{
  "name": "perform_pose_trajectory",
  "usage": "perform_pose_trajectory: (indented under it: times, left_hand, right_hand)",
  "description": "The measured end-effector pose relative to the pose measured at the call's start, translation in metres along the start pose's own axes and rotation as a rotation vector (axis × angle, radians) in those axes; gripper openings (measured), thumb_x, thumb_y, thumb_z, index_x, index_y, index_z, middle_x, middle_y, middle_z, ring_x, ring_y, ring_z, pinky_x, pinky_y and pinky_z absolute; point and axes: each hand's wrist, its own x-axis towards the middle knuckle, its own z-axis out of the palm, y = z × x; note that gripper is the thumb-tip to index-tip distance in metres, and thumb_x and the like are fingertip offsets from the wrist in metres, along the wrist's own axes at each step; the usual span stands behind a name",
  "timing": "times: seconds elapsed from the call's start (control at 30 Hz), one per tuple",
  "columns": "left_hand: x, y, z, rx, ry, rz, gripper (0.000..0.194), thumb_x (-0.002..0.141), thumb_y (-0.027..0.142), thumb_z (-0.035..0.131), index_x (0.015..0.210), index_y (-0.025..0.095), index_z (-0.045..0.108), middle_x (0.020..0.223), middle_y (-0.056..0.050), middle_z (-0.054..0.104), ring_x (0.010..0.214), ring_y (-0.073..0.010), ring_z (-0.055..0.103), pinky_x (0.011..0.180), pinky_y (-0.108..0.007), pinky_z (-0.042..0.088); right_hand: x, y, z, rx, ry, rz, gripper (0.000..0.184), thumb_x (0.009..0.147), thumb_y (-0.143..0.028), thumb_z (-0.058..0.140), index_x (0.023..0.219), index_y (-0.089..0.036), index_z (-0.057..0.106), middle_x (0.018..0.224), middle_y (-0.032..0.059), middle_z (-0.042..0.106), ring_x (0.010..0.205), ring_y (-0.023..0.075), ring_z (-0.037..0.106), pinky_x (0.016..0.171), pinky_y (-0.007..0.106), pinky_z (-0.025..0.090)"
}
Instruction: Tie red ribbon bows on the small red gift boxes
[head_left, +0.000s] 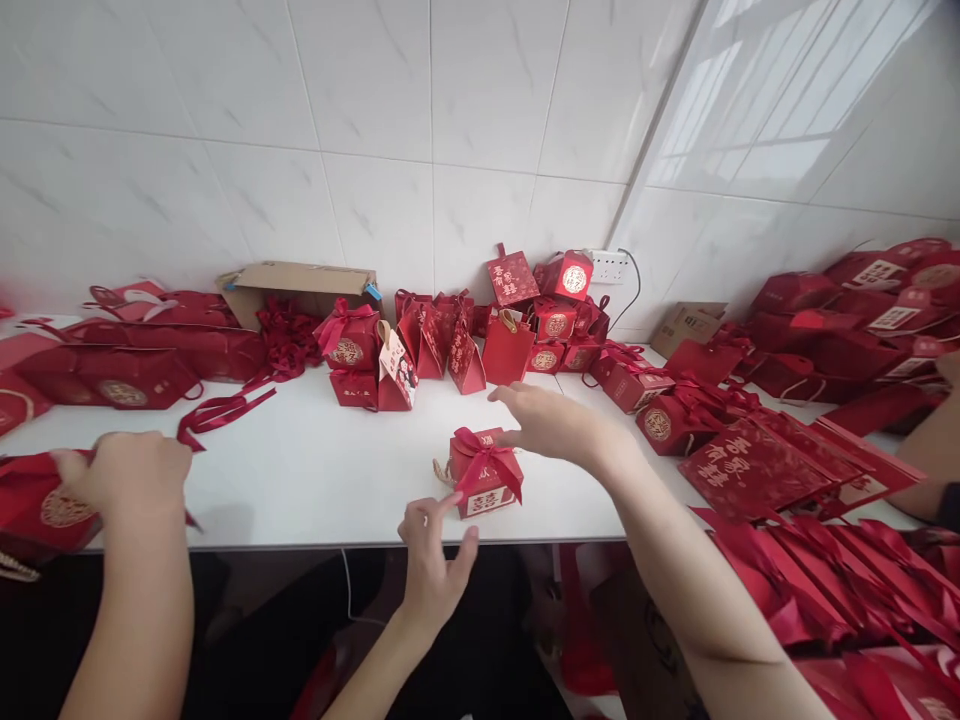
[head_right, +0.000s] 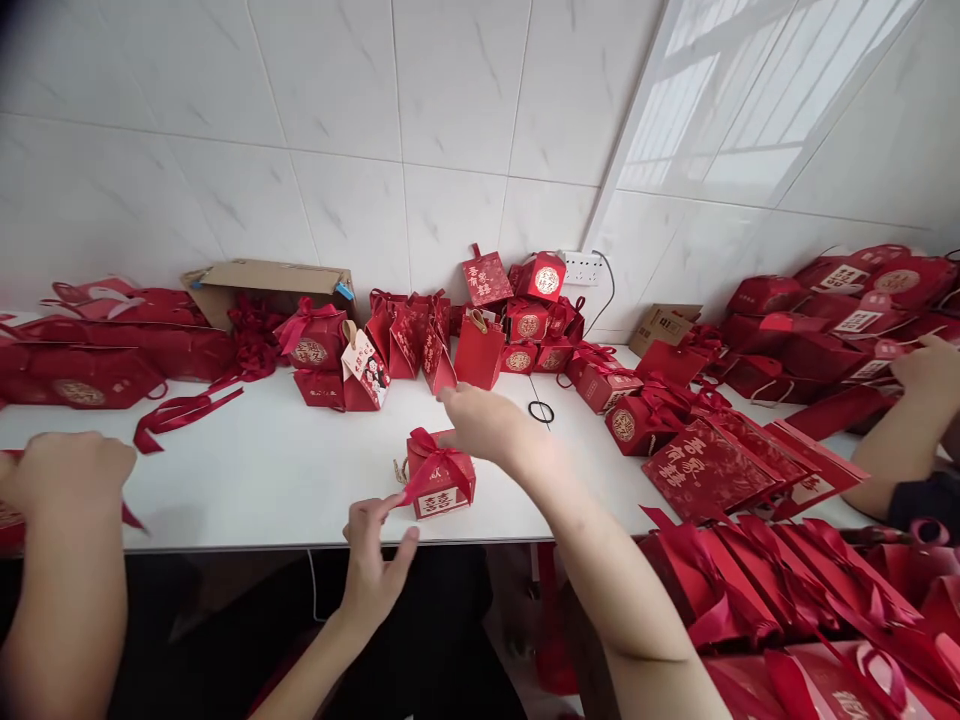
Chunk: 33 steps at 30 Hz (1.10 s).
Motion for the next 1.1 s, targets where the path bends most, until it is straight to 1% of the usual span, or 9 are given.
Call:
perform_pose_trajectory:
  times: [0.1, 0.17, 0.2, 0.27, 0.37, 0.43, 0.53, 0.7, 1.1]
  left_hand:
    - [0.029, -0.002, -0.018, -0.13, 0.175, 0.083, 0.013, 0.086, 0.023, 0.047, 0.096, 0.02, 0.055, 0.087, -0.005, 0.05, 0.083, -0.0175, 0.053, 0.072, -0.032, 0.049]
    - [0.061, -0.004, -0.024, -0.156, 0.131, 0.096, 0.013, 0.086, 0.02, 0.046, 0.093, 0.019, 0.056, 0.088, -0.004, 0.054, 0.085, -0.0166, 0.054, 0.076, -0.03, 0.049]
    - [0.077, -0.004, -0.024, -0.149, 0.053, 0.115, 0.015, 0.086, 0.02, 0.045, 0.093, 0.019, 0.058, 0.09, -0.004, 0.056, 0.089, -0.0168, 0.055, 0.08, -0.031, 0.048]
    - [0.107, -0.003, -0.019, -0.111, -0.175, 0.164, 0.019, 0.087, 0.02, 0.043, 0.094, 0.02, 0.061, 0.096, -0.004, 0.059, 0.097, -0.0175, 0.055, 0.089, -0.034, 0.045]
    - [0.132, 0.001, -0.005, -0.021, -0.545, 0.251, 0.023, 0.088, 0.023, 0.043, 0.091, 0.022, 0.065, 0.105, -0.003, 0.062, 0.103, -0.0191, 0.055, 0.094, -0.038, 0.041]
    - [0.138, 0.006, 0.003, 0.061, -0.699, 0.282, 0.021, 0.088, 0.026, 0.046, 0.087, 0.022, 0.066, 0.103, -0.003, 0.063, 0.1, -0.0208, 0.055, 0.093, -0.041, 0.039]
    - [0.137, 0.012, 0.006, 0.164, -0.766, 0.281, 0.02, 0.087, 0.026, 0.048, 0.081, 0.021, 0.066, 0.095, -0.002, 0.065, 0.094, -0.0218, 0.055, 0.09, -0.043, 0.039]
    - [0.127, 0.013, 0.005, 0.132, -0.768, 0.237, 0.013, 0.084, 0.025, 0.053, 0.08, 0.021, 0.064, 0.09, -0.001, 0.065, 0.09, -0.0205, 0.055, 0.087, -0.041, 0.039]
    - [0.118, 0.002, 0.011, -0.035, -0.694, 0.056, 0.014, 0.081, 0.028, 0.055, 0.073, 0.02, 0.062, 0.083, -0.002, 0.064, 0.088, -0.0204, 0.054, 0.082, -0.036, 0.045]
  right_hand:
    - [-0.007, -0.007, 0.044, 0.032, 0.006, -0.07, 0.048, 0.069, -0.02, 0.074, 0.114, -0.017, 0.057, 0.115, 0.0134, 0.061, 0.095, 0.0258, 0.062, 0.074, 0.031, 0.05]
    - [-0.01, -0.013, 0.084, 0.001, 0.104, -0.095, 0.065, 0.056, -0.019, 0.084, 0.115, -0.016, 0.057, 0.118, 0.0167, 0.059, 0.102, 0.0323, 0.059, 0.076, 0.04, 0.052]
    - [-0.011, -0.016, 0.104, -0.033, 0.217, -0.118, 0.065, 0.055, -0.018, 0.084, 0.115, -0.016, 0.057, 0.123, 0.0185, 0.056, 0.11, 0.0361, 0.054, 0.082, 0.047, 0.051]
    - [-0.01, -0.023, 0.136, -0.071, 0.478, -0.129, 0.048, 0.068, -0.014, 0.075, 0.113, -0.017, 0.059, 0.124, 0.0172, 0.056, 0.118, 0.0378, 0.048, 0.093, 0.057, 0.042]
    - [-0.008, -0.03, 0.164, -0.017, 0.758, -0.18, 0.031, 0.085, -0.008, 0.054, 0.114, -0.016, 0.06, 0.114, 0.0122, 0.062, 0.115, 0.0292, 0.051, 0.103, 0.055, 0.035]
    - [-0.008, -0.032, 0.172, 0.049, 0.871, -0.22, 0.032, 0.089, -0.006, 0.045, 0.115, -0.017, 0.06, 0.109, 0.0095, 0.064, 0.11, 0.0229, 0.055, 0.104, 0.048, 0.037]
    - [-0.01, -0.03, 0.179, 0.126, 0.996, -0.217, 0.033, 0.09, -0.005, 0.044, 0.114, -0.02, 0.062, 0.094, 0.0069, 0.065, 0.093, 0.0181, 0.059, 0.098, 0.043, 0.044]
    - [-0.011, -0.027, 0.185, 0.194, 1.101, -0.258, 0.027, 0.086, -0.003, 0.051, 0.101, -0.019, 0.067, 0.071, 0.0013, 0.058, 0.072, 0.0137, 0.056, 0.095, 0.045, 0.046]
    - [-0.013, -0.029, 0.178, 0.225, 1.102, -0.356, 0.031, 0.085, -0.001, 0.051, 0.1, -0.022, 0.066, 0.068, -0.0017, 0.058, 0.068, 0.0123, 0.054, 0.105, 0.054, 0.035]
